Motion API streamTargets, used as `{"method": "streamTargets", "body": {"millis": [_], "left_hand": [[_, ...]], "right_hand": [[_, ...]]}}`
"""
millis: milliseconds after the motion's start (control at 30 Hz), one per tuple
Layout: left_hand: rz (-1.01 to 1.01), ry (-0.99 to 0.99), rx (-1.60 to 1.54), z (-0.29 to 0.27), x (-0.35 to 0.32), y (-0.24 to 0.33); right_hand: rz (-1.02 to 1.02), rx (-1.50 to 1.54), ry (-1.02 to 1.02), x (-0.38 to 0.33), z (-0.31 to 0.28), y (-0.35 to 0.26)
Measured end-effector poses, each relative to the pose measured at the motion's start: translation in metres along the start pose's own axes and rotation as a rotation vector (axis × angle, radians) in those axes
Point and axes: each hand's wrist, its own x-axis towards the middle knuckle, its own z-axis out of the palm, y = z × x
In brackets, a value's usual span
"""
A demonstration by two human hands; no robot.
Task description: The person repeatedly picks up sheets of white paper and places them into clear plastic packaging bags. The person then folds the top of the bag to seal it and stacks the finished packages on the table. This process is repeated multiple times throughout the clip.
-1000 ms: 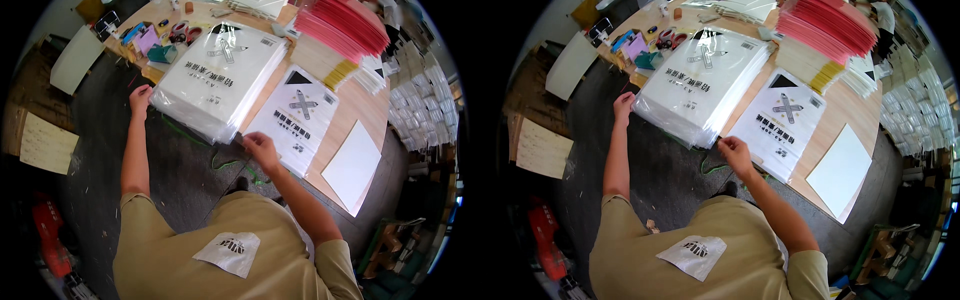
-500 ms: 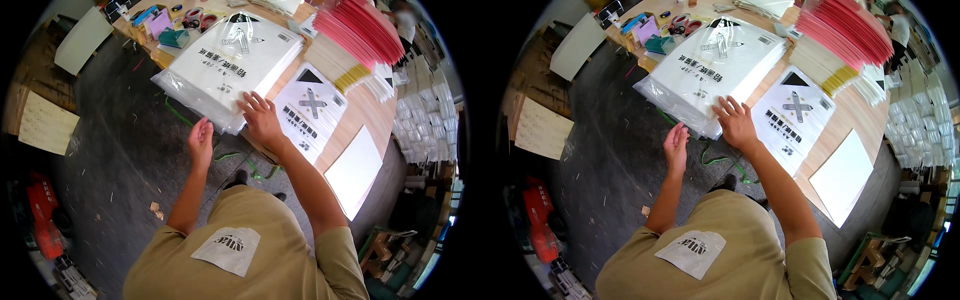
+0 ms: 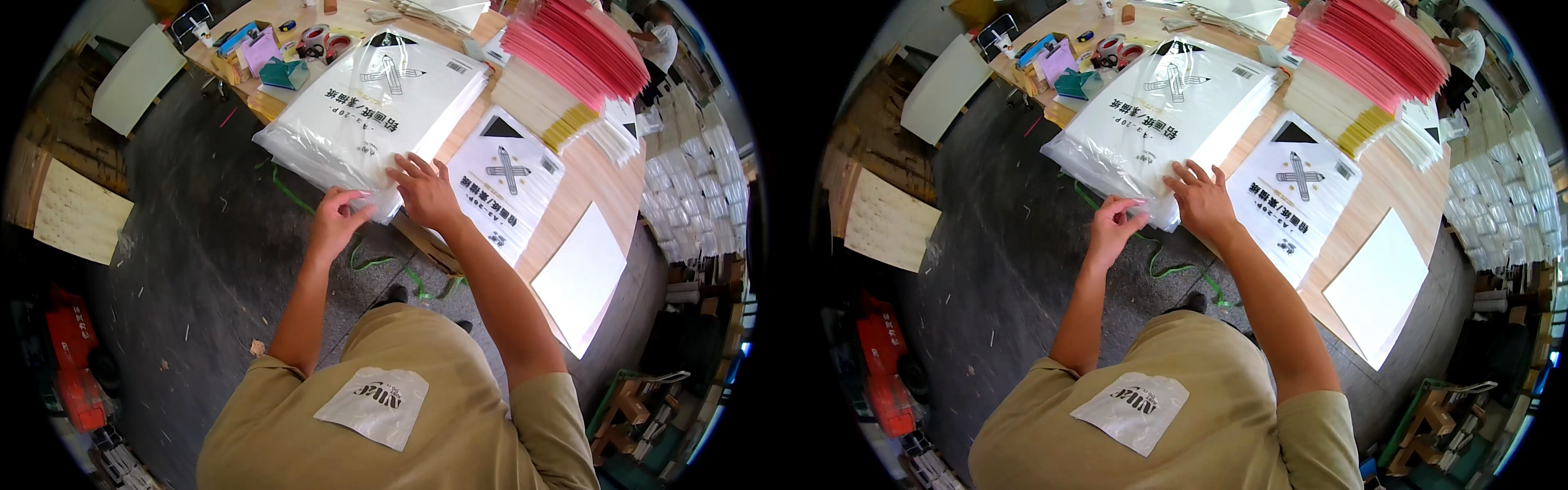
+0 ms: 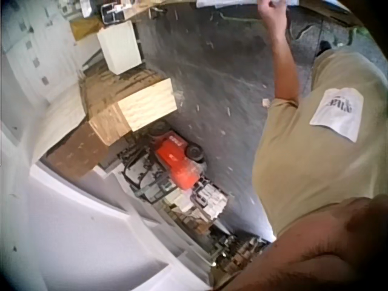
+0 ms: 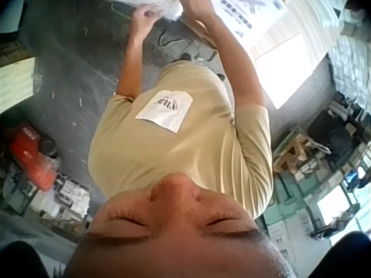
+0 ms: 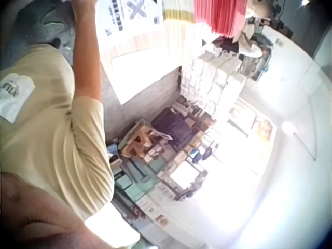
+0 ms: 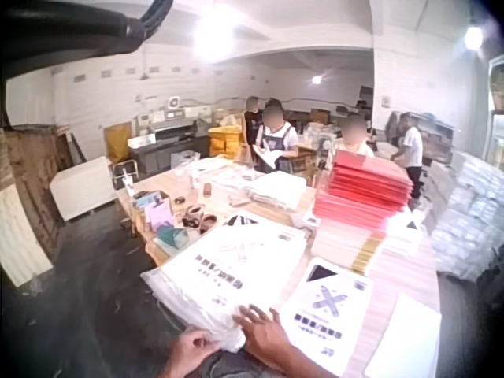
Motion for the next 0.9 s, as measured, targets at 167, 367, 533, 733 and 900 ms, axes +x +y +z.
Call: {"method": "streamTargets", "body": {"millis": [167,367,533,733,900], "left_hand": [[0.184,0.068,0.135,0.009,-0.005,0.017],[0.221,0.018,0.097,0.006,-0.004,-0.004],[0.086,0.135,-0.289,0.014,-0.013,0.006],[0.369,-0.014,0.029,0.031,-0.06,0.043],[0.379,-0.501,0.14,0.089,-0.089,0.049]], "right_hand": [[0.002,-0.014,-0.003,-0.002,-0.003,0.0],[0.012,-0.022,-0.032,-0.001,-0.001,-0.001],[0.016,-0.063,-0.037,0.001,0.003,0.003],[-0.017,0.163,0.313,-0.03,0.003,0.037],[0.391,0.13,0.163,-0.199,0.032,0.145]]}}
